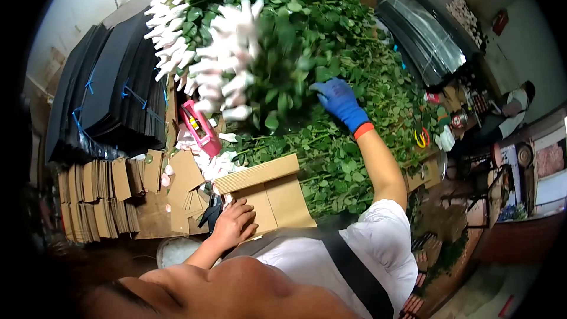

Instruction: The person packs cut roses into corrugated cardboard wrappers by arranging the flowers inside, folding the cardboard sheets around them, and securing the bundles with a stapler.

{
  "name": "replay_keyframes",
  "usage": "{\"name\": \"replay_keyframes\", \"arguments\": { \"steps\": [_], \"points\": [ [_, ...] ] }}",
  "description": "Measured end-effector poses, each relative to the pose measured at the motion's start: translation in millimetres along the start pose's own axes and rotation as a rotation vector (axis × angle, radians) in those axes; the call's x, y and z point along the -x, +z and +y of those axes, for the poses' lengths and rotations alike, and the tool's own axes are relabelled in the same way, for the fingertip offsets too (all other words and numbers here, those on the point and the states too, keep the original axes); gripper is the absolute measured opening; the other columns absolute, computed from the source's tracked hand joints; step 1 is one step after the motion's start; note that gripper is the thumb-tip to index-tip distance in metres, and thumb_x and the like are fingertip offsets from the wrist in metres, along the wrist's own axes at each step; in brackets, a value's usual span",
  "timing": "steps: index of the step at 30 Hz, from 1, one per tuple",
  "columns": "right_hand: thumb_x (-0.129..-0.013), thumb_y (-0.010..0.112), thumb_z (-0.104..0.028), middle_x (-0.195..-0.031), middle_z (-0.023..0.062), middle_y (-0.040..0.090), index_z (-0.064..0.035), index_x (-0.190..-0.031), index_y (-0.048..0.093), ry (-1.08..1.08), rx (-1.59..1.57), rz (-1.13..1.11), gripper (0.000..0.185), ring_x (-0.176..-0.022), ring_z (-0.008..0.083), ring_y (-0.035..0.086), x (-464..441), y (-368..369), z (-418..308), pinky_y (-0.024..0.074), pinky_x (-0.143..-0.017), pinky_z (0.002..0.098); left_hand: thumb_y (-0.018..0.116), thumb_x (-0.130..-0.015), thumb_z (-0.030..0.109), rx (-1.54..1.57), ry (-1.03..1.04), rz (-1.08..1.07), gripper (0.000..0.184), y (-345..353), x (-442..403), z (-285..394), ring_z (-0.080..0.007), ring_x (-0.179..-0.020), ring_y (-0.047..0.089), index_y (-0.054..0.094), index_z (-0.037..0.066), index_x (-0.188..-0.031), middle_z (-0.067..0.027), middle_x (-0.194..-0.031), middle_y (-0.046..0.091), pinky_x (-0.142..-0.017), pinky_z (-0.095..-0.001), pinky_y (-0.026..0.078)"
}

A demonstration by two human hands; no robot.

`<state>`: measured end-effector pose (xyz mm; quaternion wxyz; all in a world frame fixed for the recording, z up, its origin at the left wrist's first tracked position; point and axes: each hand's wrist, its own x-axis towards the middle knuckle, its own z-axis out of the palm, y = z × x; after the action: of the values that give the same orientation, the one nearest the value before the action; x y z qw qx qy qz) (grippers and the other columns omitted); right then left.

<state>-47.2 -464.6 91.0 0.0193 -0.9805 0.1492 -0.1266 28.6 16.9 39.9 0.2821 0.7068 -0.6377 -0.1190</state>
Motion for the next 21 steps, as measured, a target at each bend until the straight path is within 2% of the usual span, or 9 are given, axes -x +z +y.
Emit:
{"name": "replay_keyframes", "arguments": {
  "steps": [1,5,8,9,12,14,17,18,21],
  "points": [
    [-0.086,0.068,-0.022,-0.102,0.0129,0.065,-0.0169,-0.111,0.067,-0.041,-0.026,0.068,0.026,-0.094,0.0361,0.063,13,7,-5,0.0526,-0.081,0.0473,0.080,-0.079,0.020,0.013,-0.013,0.000,0.031,-1,-2,3,-0.0362,-0.122,0.060,0.072,0.004,-0.105,-0.0124,-0.114,0.068,-0.101,-0.0505,0.048],
    [-0.093,0.062,-0.027,-0.106,0.0101,0.068,-0.0160,-0.113,0.066,0.099,-0.113,0.010,0.023,-0.100,0.0338,0.065,44,17,-24,0.0541,-0.083,0.0460,0.081,-0.078,0.017,-0.007,-0.002,0.000,0.028,-1,-6,3,-0.0355,-0.120,0.062,0.072,0.003,-0.101,-0.0121,-0.112,0.068,-0.099,-0.0465,0.051],
    [-0.093,0.062,-0.025,-0.108,0.0098,0.068,-0.0147,-0.116,0.065,0.076,-0.205,0.039,0.026,-0.101,0.0335,0.066,41,-13,-42,0.0545,-0.085,0.0450,0.079,-0.080,0.016,-0.003,-0.017,-0.002,0.024,-2,-9,5,-0.0345,-0.120,0.062,0.073,0.005,-0.101,-0.0114,-0.110,0.069,-0.099,-0.0465,0.051],
    [-0.092,0.063,-0.020,-0.108,0.0092,0.068,-0.0155,-0.119,0.064,0.043,-0.221,0.159,0.028,-0.099,0.0331,0.067,35,-23,-50,0.0549,-0.085,0.0444,0.079,-0.081,0.016,-0.002,-0.031,-0.004,0.024,-1,-8,5,-0.0345,-0.120,0.062,0.073,0.005,-0.101,-0.0113,-0.111,0.069,-0.100,-0.0464,0.051],
    [-0.085,0.066,-0.010,-0.131,0.0098,0.061,-0.0169,-0.131,0.059,-0.132,-0.053,0.272,0.047,-0.119,0.0307,0.060,-3,-21,-54,0.0523,-0.097,0.0427,0.078,-0.081,0.016,0.001,-0.062,-0.007,0.024,3,-9,7,-0.0346,-0.120,0.062,0.073,0.005,-0.102,-0.0110,-0.111,0.069,-0.100,-0.0462,0.051],
    [-0.082,0.070,-0.011,-0.146,0.0139,0.050,-0.0154,-0.145,0.049,-0.276,0.119,0.226,0.067,-0.133,0.0342,0.050,-45,-8,-47,0.0448,-0.109,0.0454,0.078,-0.082,0.016,-0.004,-0.074,-0.015,0.024,2,-8,9,-0.0347,-0.120,0.062,0.073,0.006,-0.103,-0.0108,-0.111,0.069,-0.101,-0.0460,0.050],
    [-0.079,0.074,-0.016,-0.153,0.0172,0.043,-0.0132,-0.154,0.038,-0.260,0.238,-0.066,0.083,-0.138,0.0380,0.045,-92,42,-25,0.0374,-0.115,0.0488,0.078,-0.082,0.015,-0.026,-0.067,-0.025,0.025,1,-9,11,-0.0349,-0.121,0.061,0.073,0.006,-0.104,-0.0108,-0.111,0.068,-0.101,-0.0460,0.050],
    [-0.078,0.076,-0.021,-0.159,0.0178,0.037,-0.0146,-0.161,0.025,-0.174,0.240,-0.337,0.097,-0.142,0.0391,0.042,-102,49,-27,0.0322,-0.118,0.0514,0.078,-0.081,0.015,-0.033,-0.059,-0.024,0.026,1,-9,11,-0.0351,-0.121,0.061,0.073,0.006,-0.105,-0.0109,-0.112,0.068,-0.101,-0.0457,0.050],
    [-0.080,0.075,-0.021,-0.143,0.0153,0.054,-0.0168,-0.147,0.046,-0.143,0.320,-0.443,0.073,-0.131,0.0349,0.052,-107,68,-41,0.0431,-0.105,0.0488,0.078,-0.079,0.010,0.021,-0.067,-0.001,0.026,1,-9,14,-0.0375,-0.118,0.061,0.071,0.003,-0.104,-0.0124,-0.112,0.067,-0.103,-0.0512,0.047]
  ]
}}
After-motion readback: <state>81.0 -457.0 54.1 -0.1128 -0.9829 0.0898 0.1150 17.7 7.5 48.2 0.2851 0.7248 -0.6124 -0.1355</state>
